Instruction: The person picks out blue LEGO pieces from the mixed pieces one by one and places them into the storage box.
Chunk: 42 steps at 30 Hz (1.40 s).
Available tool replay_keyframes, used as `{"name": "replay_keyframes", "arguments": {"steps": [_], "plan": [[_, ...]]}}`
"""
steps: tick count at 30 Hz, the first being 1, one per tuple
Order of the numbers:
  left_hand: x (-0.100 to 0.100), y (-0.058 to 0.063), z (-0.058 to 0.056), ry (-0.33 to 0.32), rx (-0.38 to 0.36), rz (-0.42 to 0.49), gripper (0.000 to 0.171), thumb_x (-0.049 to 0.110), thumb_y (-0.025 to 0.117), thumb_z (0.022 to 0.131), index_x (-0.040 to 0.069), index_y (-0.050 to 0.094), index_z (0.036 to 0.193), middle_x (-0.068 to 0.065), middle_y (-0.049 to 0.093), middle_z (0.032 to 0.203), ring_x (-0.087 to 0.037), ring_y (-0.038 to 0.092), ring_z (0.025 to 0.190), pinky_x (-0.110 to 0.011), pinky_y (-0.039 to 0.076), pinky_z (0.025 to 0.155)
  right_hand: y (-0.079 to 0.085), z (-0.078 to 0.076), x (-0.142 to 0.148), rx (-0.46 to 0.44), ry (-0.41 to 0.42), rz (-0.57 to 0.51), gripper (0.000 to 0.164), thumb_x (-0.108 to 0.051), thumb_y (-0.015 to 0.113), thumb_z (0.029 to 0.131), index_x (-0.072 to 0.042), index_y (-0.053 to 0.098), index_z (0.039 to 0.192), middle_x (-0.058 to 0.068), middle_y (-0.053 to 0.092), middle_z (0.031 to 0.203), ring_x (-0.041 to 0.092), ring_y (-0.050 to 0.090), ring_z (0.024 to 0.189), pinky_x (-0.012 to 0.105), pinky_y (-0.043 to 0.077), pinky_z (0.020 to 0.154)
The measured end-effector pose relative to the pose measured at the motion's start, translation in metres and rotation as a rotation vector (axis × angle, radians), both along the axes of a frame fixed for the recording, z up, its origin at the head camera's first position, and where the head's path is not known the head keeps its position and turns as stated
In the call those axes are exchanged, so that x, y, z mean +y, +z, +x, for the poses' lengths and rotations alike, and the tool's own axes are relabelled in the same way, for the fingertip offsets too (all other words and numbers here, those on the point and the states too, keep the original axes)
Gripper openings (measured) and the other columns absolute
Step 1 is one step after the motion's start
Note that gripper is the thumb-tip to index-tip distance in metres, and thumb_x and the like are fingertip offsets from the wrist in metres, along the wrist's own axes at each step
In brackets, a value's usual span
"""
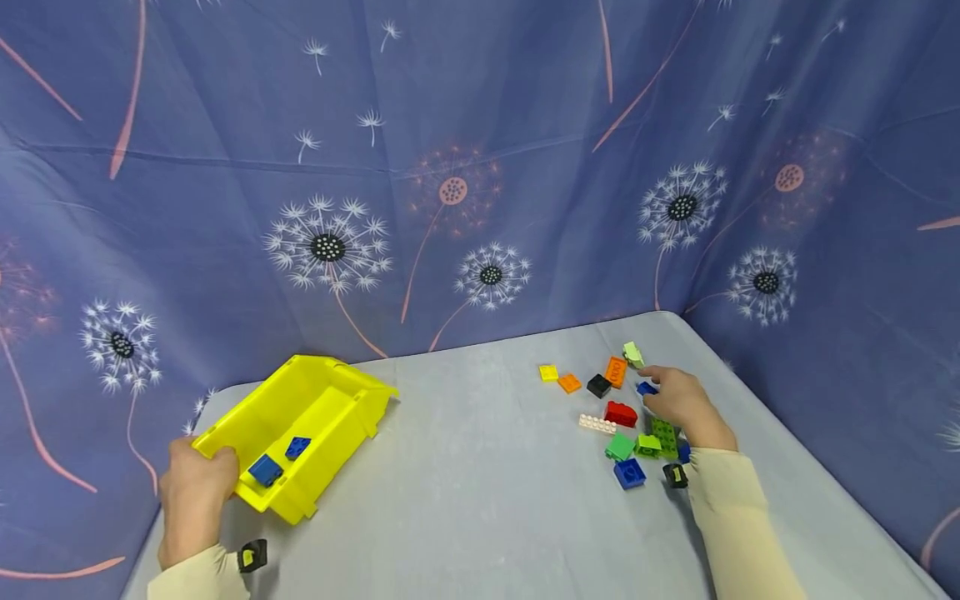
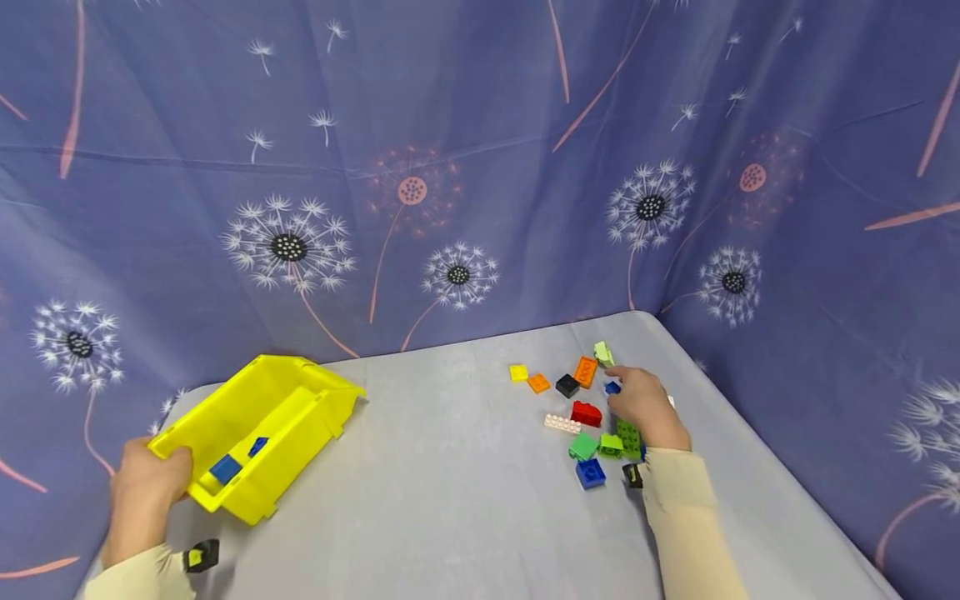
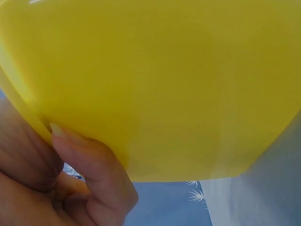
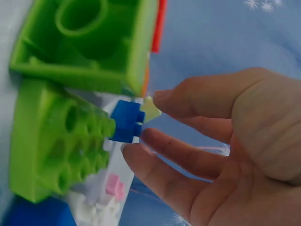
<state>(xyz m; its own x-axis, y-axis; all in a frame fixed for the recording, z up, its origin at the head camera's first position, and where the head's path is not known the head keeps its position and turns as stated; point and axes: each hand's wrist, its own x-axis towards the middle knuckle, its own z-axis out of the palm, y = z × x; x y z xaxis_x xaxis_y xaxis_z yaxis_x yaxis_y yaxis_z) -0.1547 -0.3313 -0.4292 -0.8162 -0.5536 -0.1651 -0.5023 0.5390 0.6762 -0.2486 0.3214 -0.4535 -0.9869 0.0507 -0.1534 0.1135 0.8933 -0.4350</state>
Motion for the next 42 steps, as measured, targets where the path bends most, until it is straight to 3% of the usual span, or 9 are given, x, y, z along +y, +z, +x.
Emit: {"name": "replay_keyframes", "arguments": {"steps": [3,7,10,16,22,28,35,42], "plan": [[0.001,0.0,0.0,0.003,-0.008,-0.002,0.07,0.032,0.041,0.09,-0.004,0.015,0.144,-0.035,0.042,0.119,-0.044,0.045,0.097,-0.055,0.039,0.073,-0.003,-0.003,-0.002,-0.004,-0.012,-0.004,0.054,-0.011,0.056,0.084,-0.007,0.049,0.137,0.031,0.045,0.132,0.035,0.052,0.085,0.037,0.044,0.054],[0.001,0.0,-0.002,0.006,-0.004,-0.004,0.07,0.03,0.042,0.09,-0.006,0.015,0.144,-0.032,0.045,0.113,-0.042,0.046,0.093,-0.049,0.04,0.07,-0.007,-0.006,-0.003,0.002,-0.031,0.029,0.052,-0.011,0.057,0.083,-0.006,0.051,0.134,0.03,0.045,0.132,0.04,0.046,0.104,0.051,0.046,0.075],[0.0,0.001,-0.002,0.008,-0.007,-0.007,0.07,0.031,0.042,0.09,-0.006,0.016,0.144,-0.031,0.045,0.112,-0.041,0.047,0.091,-0.049,0.039,0.068,-0.012,-0.009,-0.002,-0.004,-0.036,0.044,0.05,-0.011,0.058,0.083,-0.006,0.053,0.133,0.031,0.044,0.133,0.041,0.046,0.105,0.057,0.043,0.082],[0.0,0.003,-0.003,0.009,-0.021,0.006,0.071,0.034,0.041,0.091,-0.004,0.014,0.145,-0.032,0.044,0.116,-0.04,0.048,0.092,-0.05,0.04,0.068,-0.016,-0.013,-0.004,0.003,-0.056,0.052,0.042,-0.011,0.06,0.082,-0.004,0.059,0.124,0.03,0.049,0.127,0.039,0.05,0.099,0.054,0.046,0.077],[-0.001,0.003,-0.002,0.009,-0.01,0.0,0.069,0.033,0.04,0.091,-0.004,0.015,0.144,-0.032,0.045,0.115,-0.041,0.047,0.093,-0.05,0.039,0.07,-0.02,-0.012,-0.005,0.006,-0.085,0.03,0.027,-0.011,0.062,0.082,-0.005,0.065,0.108,0.024,0.056,0.114,0.034,0.05,0.086,0.04,0.047,0.063],[-0.001,0.003,-0.002,0.004,-0.019,0.017,0.071,0.034,0.039,0.092,-0.003,0.012,0.146,-0.034,0.041,0.122,-0.042,0.044,0.098,-0.054,0.038,0.073,-0.02,-0.01,-0.004,-0.01,-0.109,0.012,0.024,-0.007,0.063,0.081,-0.007,0.064,0.105,0.022,0.056,0.108,0.033,0.049,0.081,0.035,0.045,0.057],[0.0,0.005,-0.003,0.01,-0.012,0.013,0.069,0.033,0.039,0.091,-0.004,0.015,0.144,-0.033,0.042,0.117,-0.041,0.046,0.095,-0.051,0.039,0.07,-0.018,-0.009,-0.003,0.007,-0.11,0.0,0.021,-0.005,0.06,0.08,-0.009,0.064,0.101,0.016,0.057,0.094,0.031,0.048,0.078,0.034,0.041,0.056],[0.001,0.004,-0.001,0.014,-0.011,0.017,0.069,0.031,0.04,0.091,-0.006,0.014,0.144,-0.032,0.043,0.114,-0.041,0.046,0.094,-0.05,0.04,0.071,-0.02,-0.006,0.003,0.016,-0.092,-0.021,0.019,-0.005,0.061,0.081,-0.008,0.064,0.099,0.017,0.057,0.093,0.03,0.049,0.075,0.033,0.042,0.054]]}}
